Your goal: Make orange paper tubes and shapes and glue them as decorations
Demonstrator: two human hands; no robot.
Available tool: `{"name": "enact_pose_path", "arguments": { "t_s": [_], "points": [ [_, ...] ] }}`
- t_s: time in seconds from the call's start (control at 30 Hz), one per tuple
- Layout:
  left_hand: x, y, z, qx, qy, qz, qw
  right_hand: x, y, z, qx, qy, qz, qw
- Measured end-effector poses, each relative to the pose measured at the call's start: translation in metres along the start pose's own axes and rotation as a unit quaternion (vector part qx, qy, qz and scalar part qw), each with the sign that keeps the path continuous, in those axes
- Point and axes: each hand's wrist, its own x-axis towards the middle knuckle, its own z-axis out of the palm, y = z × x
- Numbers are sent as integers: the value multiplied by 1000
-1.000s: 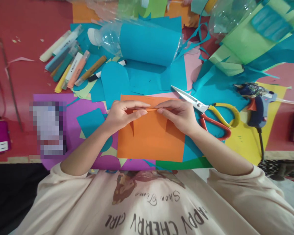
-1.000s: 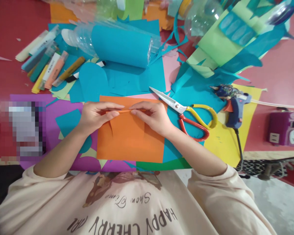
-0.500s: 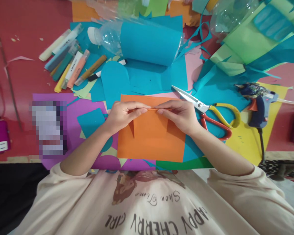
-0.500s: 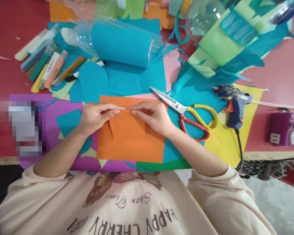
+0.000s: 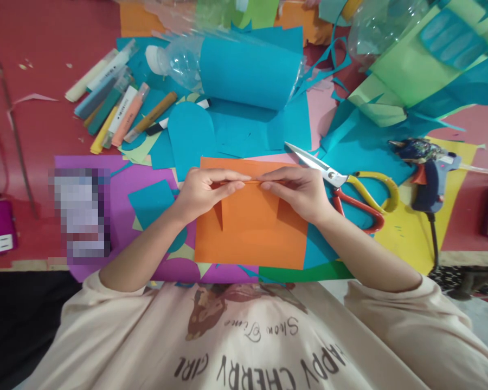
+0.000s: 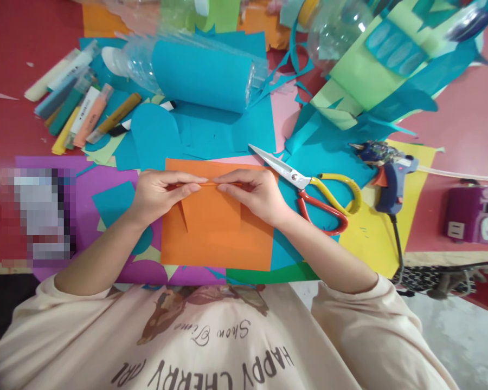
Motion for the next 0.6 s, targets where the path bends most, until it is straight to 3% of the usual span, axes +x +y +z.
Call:
{"name": "enact_pose_path", "arguments": {
  "t_s": [0.27,0.6],
  "points": [
    [-1,1,1,15,4,-33,999,1,0,0,23,0,-10,1000],
    [0,-2,2,37,22,-23,999,0,-1,2,-11,14,35,999]
  ]
}}
